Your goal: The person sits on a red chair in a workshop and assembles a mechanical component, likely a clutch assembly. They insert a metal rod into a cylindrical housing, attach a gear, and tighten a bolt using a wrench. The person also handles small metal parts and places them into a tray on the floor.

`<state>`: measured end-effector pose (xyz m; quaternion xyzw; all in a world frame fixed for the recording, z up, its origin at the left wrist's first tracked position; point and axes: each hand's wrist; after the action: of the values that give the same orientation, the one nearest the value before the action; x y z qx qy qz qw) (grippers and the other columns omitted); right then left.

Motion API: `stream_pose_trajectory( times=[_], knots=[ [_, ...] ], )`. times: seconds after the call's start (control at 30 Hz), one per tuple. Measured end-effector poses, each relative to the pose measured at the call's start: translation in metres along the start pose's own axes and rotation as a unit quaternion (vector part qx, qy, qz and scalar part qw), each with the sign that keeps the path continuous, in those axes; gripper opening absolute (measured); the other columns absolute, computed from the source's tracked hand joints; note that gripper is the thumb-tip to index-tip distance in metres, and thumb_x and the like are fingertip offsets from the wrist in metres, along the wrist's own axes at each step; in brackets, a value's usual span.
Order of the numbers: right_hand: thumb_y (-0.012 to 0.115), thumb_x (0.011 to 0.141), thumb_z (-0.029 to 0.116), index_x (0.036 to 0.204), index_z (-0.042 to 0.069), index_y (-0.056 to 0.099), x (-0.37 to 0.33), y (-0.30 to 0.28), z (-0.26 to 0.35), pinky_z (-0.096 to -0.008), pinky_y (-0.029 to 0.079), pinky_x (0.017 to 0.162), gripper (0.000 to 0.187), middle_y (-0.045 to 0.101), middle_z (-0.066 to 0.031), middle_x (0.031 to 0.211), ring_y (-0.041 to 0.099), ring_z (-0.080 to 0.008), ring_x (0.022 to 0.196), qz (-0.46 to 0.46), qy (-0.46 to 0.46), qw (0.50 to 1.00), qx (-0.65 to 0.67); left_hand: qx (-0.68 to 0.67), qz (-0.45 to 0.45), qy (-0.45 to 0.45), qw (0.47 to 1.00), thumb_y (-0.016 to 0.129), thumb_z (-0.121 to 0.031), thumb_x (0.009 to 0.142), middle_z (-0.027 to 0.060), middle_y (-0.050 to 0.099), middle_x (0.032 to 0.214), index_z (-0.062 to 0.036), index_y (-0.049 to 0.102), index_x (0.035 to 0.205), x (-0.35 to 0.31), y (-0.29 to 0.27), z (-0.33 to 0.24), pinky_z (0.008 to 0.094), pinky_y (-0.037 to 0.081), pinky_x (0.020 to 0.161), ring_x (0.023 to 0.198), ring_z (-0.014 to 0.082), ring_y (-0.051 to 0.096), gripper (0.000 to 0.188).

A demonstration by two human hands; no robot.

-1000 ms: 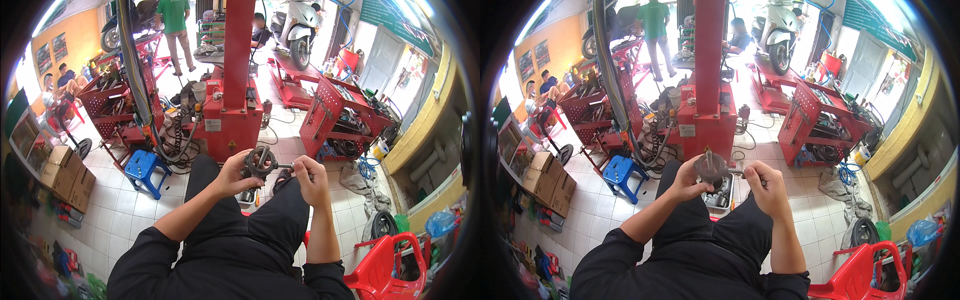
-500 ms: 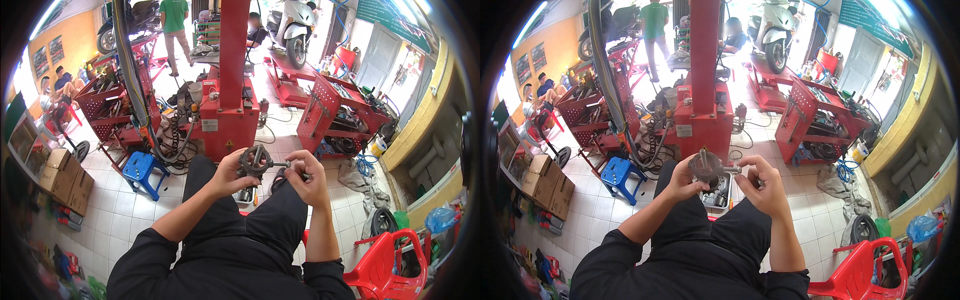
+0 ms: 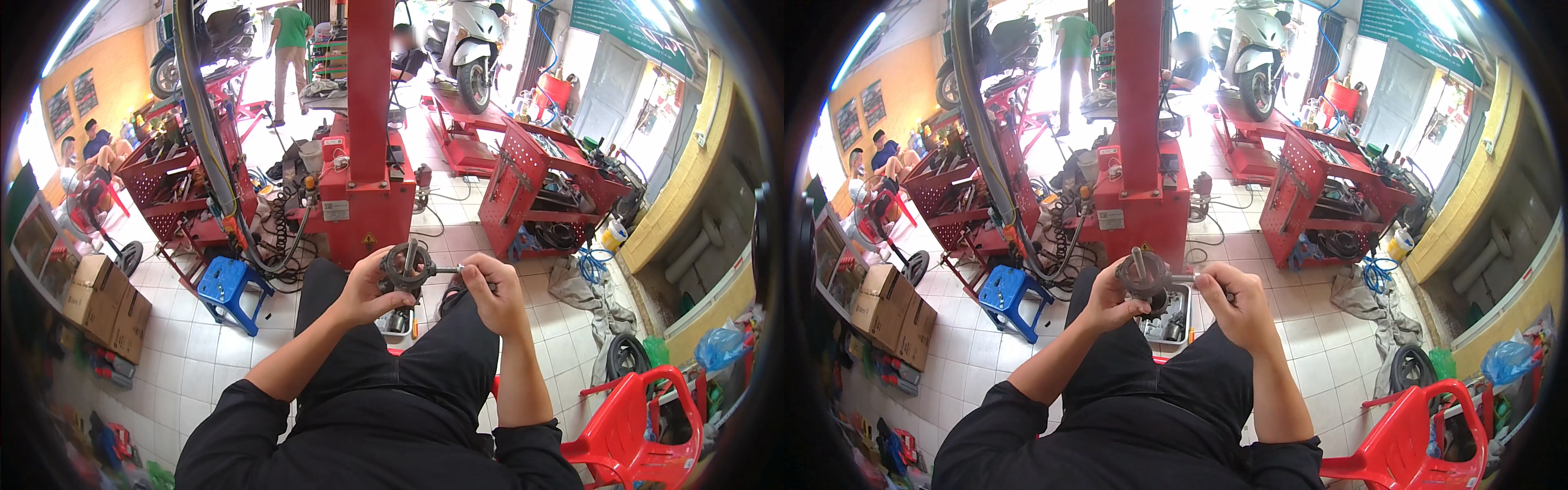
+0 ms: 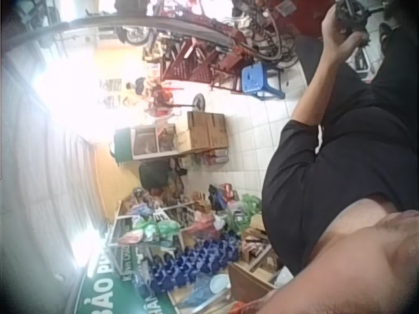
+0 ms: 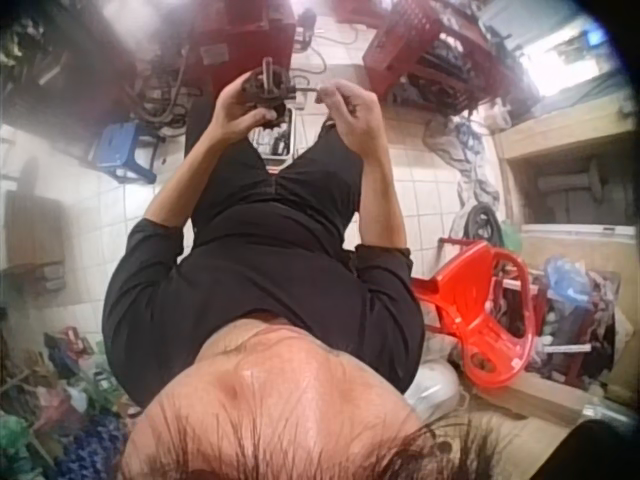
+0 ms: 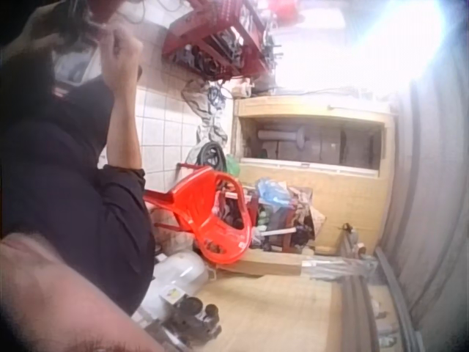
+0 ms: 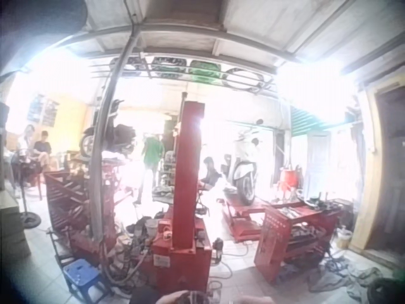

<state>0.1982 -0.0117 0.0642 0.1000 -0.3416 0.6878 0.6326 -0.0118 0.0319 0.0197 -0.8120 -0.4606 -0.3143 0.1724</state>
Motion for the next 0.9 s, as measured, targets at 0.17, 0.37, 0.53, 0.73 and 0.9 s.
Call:
stream_pose_trajectory(
  times=[0.17, 0.37, 0.53, 0.73, 0.9],
  knots=[
    [0.060, 0.087, 0.009, 0.098, 0.003, 0.057, -0.002, -0.003, 0.008, -0.0229, 0.022, 0.045, 0.013, 0.037, 0.0031, 0.052, 0.029, -0.0028, 0.049, 0.030, 0.013, 0.999, 0.024, 0.004, -0.011, 0.000, 1.000, 0.079, -0.010, 0.068, 0.0084, 0.058, 0.104, 0.0001, 0.060, 0.103, -0.002, 0.000, 0.001, 0.0309, 0.045, 0.086, 0.097, 0.0164, 0.057, 0.041],
    [0.060, 0.087, 0.010, 0.092, 0.002, 0.057, -0.001, -0.002, 0.004, -0.0228, 0.024, 0.045, 0.010, 0.040, 0.0030, 0.053, 0.031, -0.0029, 0.049, 0.004, 0.031, 0.999, 0.029, 0.001, 0.005, -0.002, 1.000, 0.079, -0.012, 0.068, 0.0088, 0.058, 0.103, -0.0003, 0.061, 0.101, -0.001, 0.000, 0.001, 0.0319, 0.045, 0.086, 0.096, 0.0175, 0.057, 0.040],
    [0.060, 0.088, 0.010, 0.089, 0.000, 0.056, -0.002, -0.002, 0.007, -0.0229, 0.024, 0.045, 0.010, 0.041, 0.0031, 0.054, 0.032, -0.0024, 0.050, 0.013, 0.030, 0.999, 0.014, 0.005, -0.005, 0.002, 1.000, 0.079, -0.013, 0.068, 0.0086, 0.059, 0.103, -0.0008, 0.061, 0.101, 0.000, 0.001, 0.001, 0.0317, 0.045, 0.085, 0.096, 0.0174, 0.057, 0.040],
    [0.060, 0.087, 0.007, 0.088, -0.001, 0.056, 0.000, -0.002, 0.015, -0.0228, 0.024, 0.045, 0.008, 0.040, 0.0032, 0.054, 0.032, -0.0025, 0.051, 0.008, 0.038, 0.999, 0.029, 0.012, 0.006, 0.000, 1.000, 0.079, -0.010, 0.068, 0.0084, 0.057, 0.106, 0.0002, 0.060, 0.103, -0.002, -0.004, 0.004, 0.0311, 0.045, 0.087, 0.097, 0.0161, 0.056, 0.041],
    [0.060, 0.086, 0.004, 0.091, 0.000, 0.056, -0.002, -0.003, 0.001, -0.0230, 0.023, 0.045, 0.008, 0.038, 0.0039, 0.053, 0.030, -0.0024, 0.050, 0.000, 0.004, 1.000, 0.002, -0.039, -0.010, -0.041, 0.998, 0.078, -0.008, 0.067, 0.0088, 0.056, 0.108, 0.0020, 0.059, 0.104, -0.001, 0.002, -0.003, 0.0307, 0.045, 0.088, 0.098, 0.0158, 0.056, 0.043]
  ],
)
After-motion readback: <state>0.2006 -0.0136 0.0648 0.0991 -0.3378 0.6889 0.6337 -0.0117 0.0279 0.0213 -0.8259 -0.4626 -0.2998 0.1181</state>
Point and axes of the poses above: each hand's wrist, its own x-axis towards the middle knuckle, its own y-axis out of the palm, z = x × y
